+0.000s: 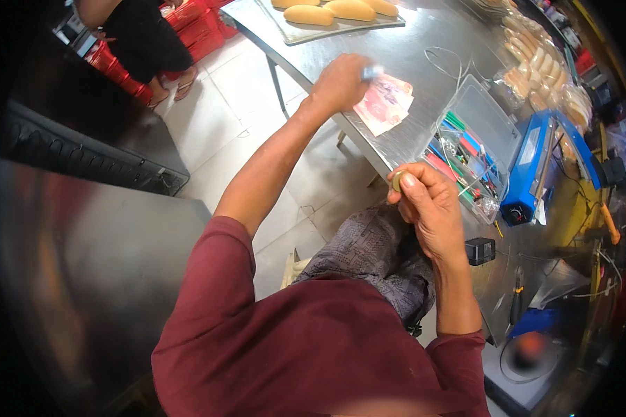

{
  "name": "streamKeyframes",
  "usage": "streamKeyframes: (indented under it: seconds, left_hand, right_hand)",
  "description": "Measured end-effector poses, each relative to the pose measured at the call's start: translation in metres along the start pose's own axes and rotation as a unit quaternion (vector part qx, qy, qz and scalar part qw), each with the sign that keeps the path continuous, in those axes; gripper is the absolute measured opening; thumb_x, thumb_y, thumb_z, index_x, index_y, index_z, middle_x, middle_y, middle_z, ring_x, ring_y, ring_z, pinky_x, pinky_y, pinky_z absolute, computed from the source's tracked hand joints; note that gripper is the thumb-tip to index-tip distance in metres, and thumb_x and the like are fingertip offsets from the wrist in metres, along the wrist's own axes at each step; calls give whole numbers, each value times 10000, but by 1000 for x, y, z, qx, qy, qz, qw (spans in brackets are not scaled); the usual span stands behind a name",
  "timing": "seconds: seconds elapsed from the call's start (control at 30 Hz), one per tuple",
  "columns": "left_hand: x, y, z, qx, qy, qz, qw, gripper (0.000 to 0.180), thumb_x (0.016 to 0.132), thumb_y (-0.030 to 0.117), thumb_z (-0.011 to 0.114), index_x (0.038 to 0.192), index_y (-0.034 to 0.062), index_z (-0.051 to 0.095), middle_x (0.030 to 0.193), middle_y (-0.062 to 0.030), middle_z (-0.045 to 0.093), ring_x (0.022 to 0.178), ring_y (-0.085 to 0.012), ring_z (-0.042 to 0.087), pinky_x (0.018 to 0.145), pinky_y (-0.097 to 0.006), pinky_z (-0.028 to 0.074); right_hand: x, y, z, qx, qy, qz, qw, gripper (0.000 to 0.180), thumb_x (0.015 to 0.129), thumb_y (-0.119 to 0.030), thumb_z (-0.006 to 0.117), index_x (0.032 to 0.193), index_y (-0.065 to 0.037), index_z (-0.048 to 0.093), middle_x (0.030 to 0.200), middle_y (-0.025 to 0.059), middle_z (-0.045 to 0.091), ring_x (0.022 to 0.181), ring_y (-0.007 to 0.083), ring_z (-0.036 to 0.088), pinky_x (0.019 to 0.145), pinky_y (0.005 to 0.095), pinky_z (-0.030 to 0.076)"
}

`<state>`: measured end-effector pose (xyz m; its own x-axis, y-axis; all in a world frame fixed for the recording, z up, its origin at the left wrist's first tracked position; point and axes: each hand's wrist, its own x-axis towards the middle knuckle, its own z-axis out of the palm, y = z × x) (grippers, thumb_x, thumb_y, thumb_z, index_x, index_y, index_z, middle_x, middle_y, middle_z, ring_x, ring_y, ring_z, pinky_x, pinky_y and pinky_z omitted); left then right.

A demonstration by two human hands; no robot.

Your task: The person wraps electrical wires with black electrical tape to insulate the connection. After finishing the repair, the person handles a stack of banknotes and coins on a metal table, counting and organizing the cash.

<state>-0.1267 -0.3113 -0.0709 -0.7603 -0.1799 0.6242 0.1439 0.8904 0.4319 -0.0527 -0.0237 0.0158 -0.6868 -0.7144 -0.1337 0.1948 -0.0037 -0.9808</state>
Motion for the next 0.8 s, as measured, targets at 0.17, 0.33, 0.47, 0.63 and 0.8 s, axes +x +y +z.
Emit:
streamKeyframes:
  seconds: [0.17, 0.33, 0.47, 0.63, 0.8]
  left_hand:
    - [3, 15, 12, 28, -59, 1, 998, 386, 820, 26, 721, 1202, 81, 713, 1148, -126, 699, 1134, -348, 615, 1009, -443, 500]
    - [-1, 13, 10, -14, -42, -38, 998, 403, 841, 22, 679, 1239, 72, 705, 1211, -130, 694, 1183, -342, 606, 1040, -440, 484]
    - [1, 15, 8, -38, -57, -50, 996, 405, 847, 7, 649, 1244, 69, 703, 1216, -128, 698, 1200, -338, 608, 1048, -435, 486]
    - [2, 17, 2, -36, -78, -19, 996, 377, 861, 54, 691, 1236, 89, 713, 1164, -114, 717, 1157, -328, 632, 1015, -439, 511]
    - [1, 10, 4, -49, -84, 19, 995, 342, 859, 132, 766, 1198, 119, 726, 1128, -72, 720, 1137, -290, 640, 994, -421, 519]
  right_hand:
    - [-3, -30, -20, -96, 21, -47, 994, 224, 1059, -209, 637, 1071, 1, 714, 898, 5, 684, 783, 47, 583, 737, 225, 472]
    - [34, -59, -37, -268, 34, -62, 961, 256, 1046, -220, 641, 1044, 26, 714, 918, 9, 687, 871, 77, 585, 814, 257, 475]
    - [97, -73, -55, -343, 26, -95, 934, 267, 1041, -241, 624, 1055, 2, 734, 907, -1, 703, 885, 92, 589, 830, 280, 474]
    - [189, -51, -89, -414, 18, -115, 903, 297, 1036, -287, 614, 1113, -27, 735, 880, -19, 703, 809, 76, 572, 811, 278, 457]
    - [250, -42, -92, -462, -2, -64, 885, 288, 1036, -272, 600, 1108, -31, 739, 882, 9, 718, 900, 120, 611, 945, 320, 436]
